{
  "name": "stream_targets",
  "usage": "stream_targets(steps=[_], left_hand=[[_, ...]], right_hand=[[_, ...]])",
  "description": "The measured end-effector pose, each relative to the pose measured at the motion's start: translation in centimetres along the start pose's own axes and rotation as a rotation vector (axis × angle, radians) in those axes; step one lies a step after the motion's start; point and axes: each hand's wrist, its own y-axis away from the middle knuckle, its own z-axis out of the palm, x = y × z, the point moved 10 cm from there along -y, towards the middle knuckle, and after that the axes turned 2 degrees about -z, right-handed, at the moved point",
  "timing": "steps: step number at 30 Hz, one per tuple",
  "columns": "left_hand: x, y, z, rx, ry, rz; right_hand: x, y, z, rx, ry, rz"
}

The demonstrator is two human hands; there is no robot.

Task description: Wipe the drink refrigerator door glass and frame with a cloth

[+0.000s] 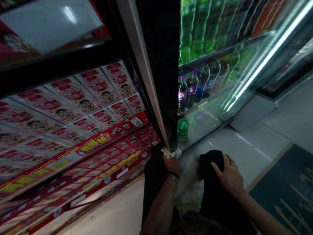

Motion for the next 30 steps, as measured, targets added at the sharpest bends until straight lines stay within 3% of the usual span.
stream_targets(steps=[2, 4, 8, 12, 16, 20, 23, 26, 30], left_hand=[[1.9, -1.0, -1.4, 0.036, -0.024, 0.066], [5.1, -2.3, -3.5, 0.127, -0.054, 0.18], [13.9, -4.7, -8.9, 0.366, -0.103, 0.431], [23.3, -7.4, -15.2, 0.499, -0.032, 0.555], [31.5, -8.5, -22.3, 0.516, 0.242, 0.6], [35.0, -6.6, -27.6, 0.387, 0.697, 0.535], [35.7, -4.7, -27.5, 0.091, 0.975, 0.448], [36.0, -2.6, -24.8, -0.247, 1.019, 0.355], [34.5, 0.4, -20.5, -0.518, 1.008, 0.173]], right_hand=[[0.2, 0.2, 0.0, 0.009, 0.0, 0.003], [0.3, 0.3, 0.1, 0.013, -0.002, 0.004], [0.1, 0.4, 0.5, 0.013, -0.016, 0.002], [-0.1, 0.1, 1.1, 0.017, -0.039, -0.002], [0.1, 0.0, 1.9, 0.034, -0.047, -0.01], [0.3, 0.1, 2.5, 0.043, -0.077, -0.036], [0.5, 0.3, 2.4, 0.052, -0.112, -0.021], [0.7, 0.5, 1.7, 0.07, -0.176, 0.007], [0.4, 0.7, -0.8, 0.074, -0.42, 0.05]])
